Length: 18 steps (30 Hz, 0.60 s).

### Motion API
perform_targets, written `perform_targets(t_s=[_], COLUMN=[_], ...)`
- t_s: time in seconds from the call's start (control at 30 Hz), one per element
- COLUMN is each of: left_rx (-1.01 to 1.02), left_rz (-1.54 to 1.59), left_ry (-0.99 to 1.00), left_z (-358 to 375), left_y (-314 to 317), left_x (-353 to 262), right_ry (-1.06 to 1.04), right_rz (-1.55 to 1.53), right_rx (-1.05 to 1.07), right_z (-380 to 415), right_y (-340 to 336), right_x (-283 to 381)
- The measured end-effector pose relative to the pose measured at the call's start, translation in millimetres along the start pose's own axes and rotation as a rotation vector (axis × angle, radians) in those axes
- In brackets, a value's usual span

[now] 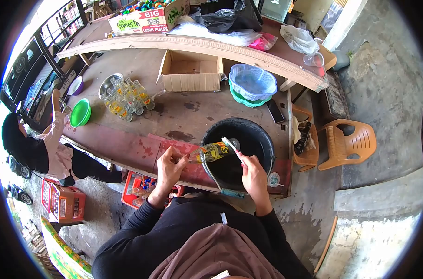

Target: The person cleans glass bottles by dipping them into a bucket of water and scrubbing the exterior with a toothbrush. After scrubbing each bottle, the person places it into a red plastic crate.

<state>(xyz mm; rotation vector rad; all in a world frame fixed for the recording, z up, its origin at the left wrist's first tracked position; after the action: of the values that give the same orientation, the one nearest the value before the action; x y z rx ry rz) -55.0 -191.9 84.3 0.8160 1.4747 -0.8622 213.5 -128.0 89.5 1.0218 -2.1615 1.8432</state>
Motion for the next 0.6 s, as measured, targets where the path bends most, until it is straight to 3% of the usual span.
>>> perform_targets(t_s=[0.1,0.17,0.27,0.37,0.43,0.57,0.6], left_rx=[0.022,0.061,0.109,0.132,0.197,0.291,0.321], left_rz=[-0.085,-0.179,-0.292,-0.3,-0.319,-0.37,-0.383], left_ry=[0.061,0.156,0.279,0.288,0.351,0.421,0.398], left_z=[0,-1,-1,0,1,-2,-1], left_y=[2,4,11,20,27,36,36], left_x=[-2,-3,-23,-28,-29,-16,-16], right_ry=[0.129,0.243,0.162,0.183,0.131,-0.031,-0.019], right_rz=[0.228,0.414,0.43,0.359,0.178,-0.241,-0.197], right_rx=[0.006,0.136,0.239,0.187,0.042,0.112,0.115], right_z=[-10,-19,-23,-19,-13,11,15], right_y=[7,16,28,9,-12,-23,-18], right_x=[-26,-48,-60,-31,-6,32,30])
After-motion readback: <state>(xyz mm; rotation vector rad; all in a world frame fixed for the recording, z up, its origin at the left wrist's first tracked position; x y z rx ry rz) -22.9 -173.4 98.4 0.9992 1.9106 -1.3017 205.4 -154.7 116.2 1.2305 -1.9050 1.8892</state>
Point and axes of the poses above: each hand's wrist, its own z-axis away from the middle knuckle, its own y-axis out of the palm, x = y × z, the point moved 1 cm from there along -z, towards the middle knuckle, and after that the axes turned 7 degrees about z, right-handed, at the moved point
